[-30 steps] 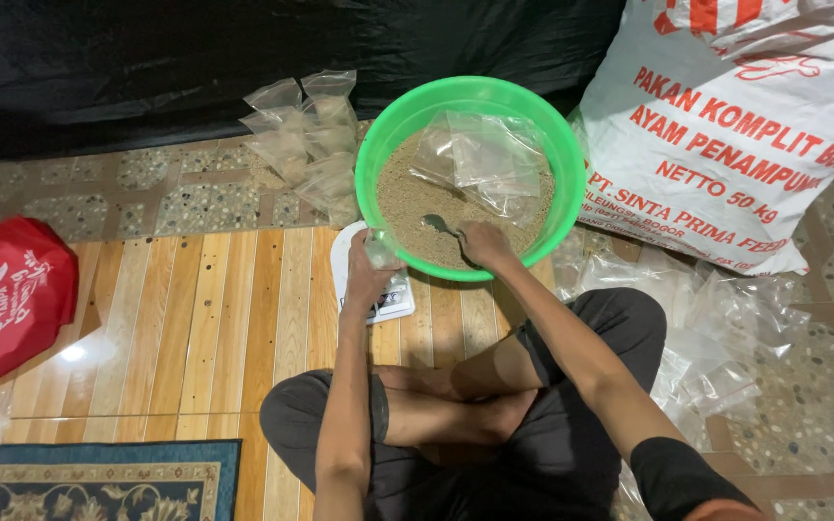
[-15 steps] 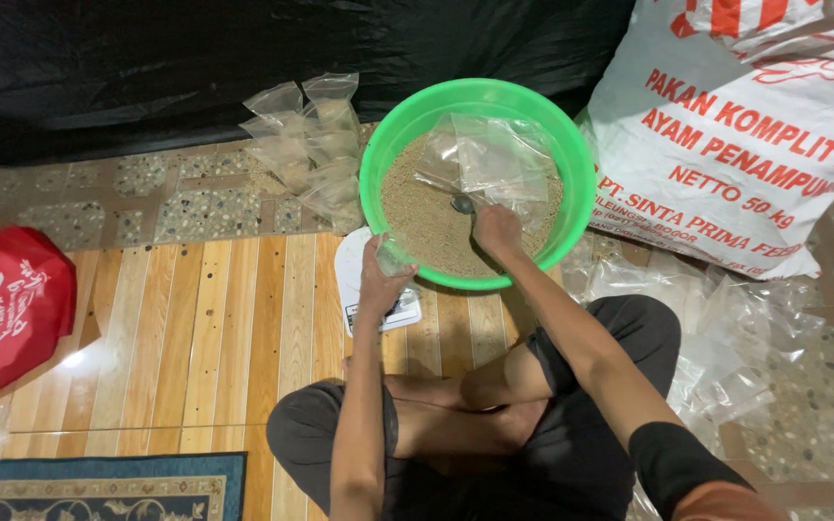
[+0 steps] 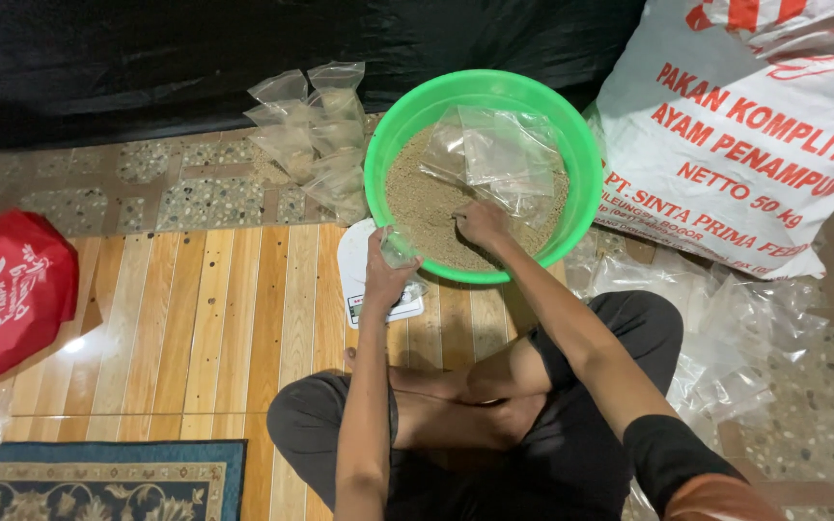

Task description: Measuring and bagging chicken feed using a spoon and a digital scale while sitting on the floor.

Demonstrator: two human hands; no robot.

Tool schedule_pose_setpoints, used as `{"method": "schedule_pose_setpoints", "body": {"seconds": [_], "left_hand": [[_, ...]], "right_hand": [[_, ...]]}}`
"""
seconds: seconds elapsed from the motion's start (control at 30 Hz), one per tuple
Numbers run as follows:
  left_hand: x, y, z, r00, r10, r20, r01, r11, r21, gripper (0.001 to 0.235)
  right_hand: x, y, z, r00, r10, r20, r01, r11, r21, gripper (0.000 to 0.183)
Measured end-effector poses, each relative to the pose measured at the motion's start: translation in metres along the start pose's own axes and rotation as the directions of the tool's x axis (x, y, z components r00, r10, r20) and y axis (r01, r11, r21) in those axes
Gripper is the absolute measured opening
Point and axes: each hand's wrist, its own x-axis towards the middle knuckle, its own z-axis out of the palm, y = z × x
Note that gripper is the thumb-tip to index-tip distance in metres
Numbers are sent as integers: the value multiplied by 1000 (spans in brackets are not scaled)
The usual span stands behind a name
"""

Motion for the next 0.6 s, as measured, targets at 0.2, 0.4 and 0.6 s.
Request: {"method": "schedule_pose_setpoints", "body": {"seconds": [0.2,0.4,0.6], "left_hand": [[5,-6,-2,996,81,-37,-80,996,42,78],[7,-10,-6,991,120,-54,-112,985,134,80],[11,-12,-4,997,64,-32,-56,974,218,84]], "right_hand": [[-23,-20,-46,999,-37,29,38,998,-41,16],[-21,-19,-60,993,-113,23,110,989,94,29],[-21,-30,-66,974,-226,3,225,970,90,27]]}}
